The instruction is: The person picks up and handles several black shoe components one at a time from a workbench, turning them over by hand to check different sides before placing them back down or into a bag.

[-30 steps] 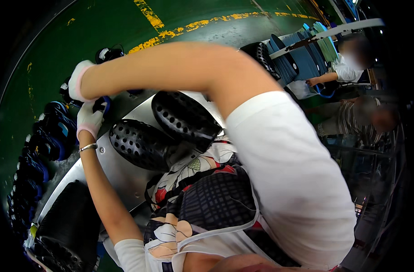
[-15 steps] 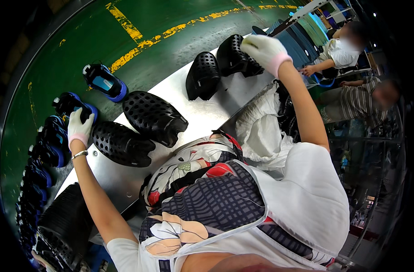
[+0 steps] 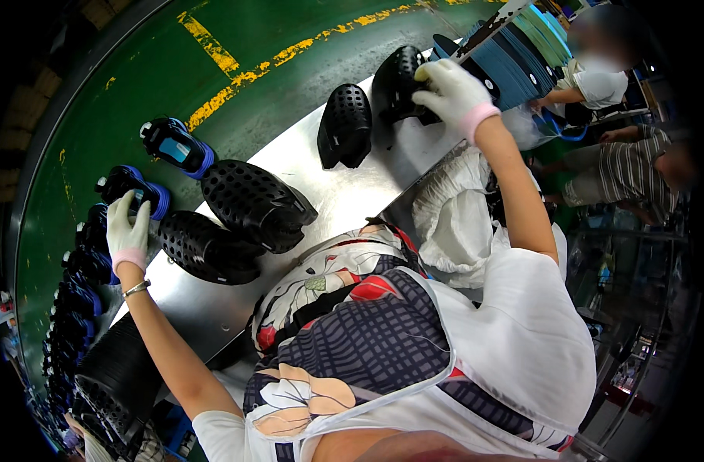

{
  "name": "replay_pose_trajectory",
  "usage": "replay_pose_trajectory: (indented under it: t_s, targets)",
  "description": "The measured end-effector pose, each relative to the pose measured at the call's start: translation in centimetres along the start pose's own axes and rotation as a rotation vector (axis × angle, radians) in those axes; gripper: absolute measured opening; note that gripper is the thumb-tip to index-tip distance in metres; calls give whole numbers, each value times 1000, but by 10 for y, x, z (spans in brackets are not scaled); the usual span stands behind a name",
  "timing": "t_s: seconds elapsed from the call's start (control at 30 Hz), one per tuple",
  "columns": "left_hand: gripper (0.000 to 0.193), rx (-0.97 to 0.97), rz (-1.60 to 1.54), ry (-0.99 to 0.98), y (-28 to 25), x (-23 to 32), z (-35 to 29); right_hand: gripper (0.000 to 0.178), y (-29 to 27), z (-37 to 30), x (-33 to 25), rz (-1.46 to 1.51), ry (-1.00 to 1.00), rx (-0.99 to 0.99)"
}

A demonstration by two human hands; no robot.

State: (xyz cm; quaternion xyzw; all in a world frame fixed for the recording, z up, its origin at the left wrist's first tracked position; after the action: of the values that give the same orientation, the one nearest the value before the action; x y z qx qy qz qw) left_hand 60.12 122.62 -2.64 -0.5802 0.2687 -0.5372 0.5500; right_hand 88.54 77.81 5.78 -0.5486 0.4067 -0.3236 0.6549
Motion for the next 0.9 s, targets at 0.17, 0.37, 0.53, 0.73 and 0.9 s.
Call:
replay_pose_trajectory:
  t_s: [0.17,0.37,0.53,0.73,0.9]
  targets:
    - [37,80,-516,-150,-14,29,13,31,-64,-6,-64,170,-276,294]
    - [50,123,-1343,-67,-20,93,23,32,-55,-25,-216,483,-810,262]
    - [81,75,-2250,50,-17,87,-9,22,-19,-51,-316,424,-1056,-65]
    - [74,431,-1862,30,-23,54,-22,32,17,-35,-356,280,-777,-422]
    - [40,559,-1697,-54,-23,39,-26,40,27,-32,-375,210,-699,-437]
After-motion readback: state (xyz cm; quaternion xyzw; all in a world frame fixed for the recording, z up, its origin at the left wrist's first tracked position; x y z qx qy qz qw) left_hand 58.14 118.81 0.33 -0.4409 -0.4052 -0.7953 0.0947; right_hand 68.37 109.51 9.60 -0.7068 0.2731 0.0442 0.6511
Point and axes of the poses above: each hand's wrist, its own z-axis towards the middle knuckle, its own y-axis out of the palm, x = y × z, the point moved 7 cm from there along z, towards the middle knuckle, and after that the axes turned 14 degrees about y, right-handed, at the moved point
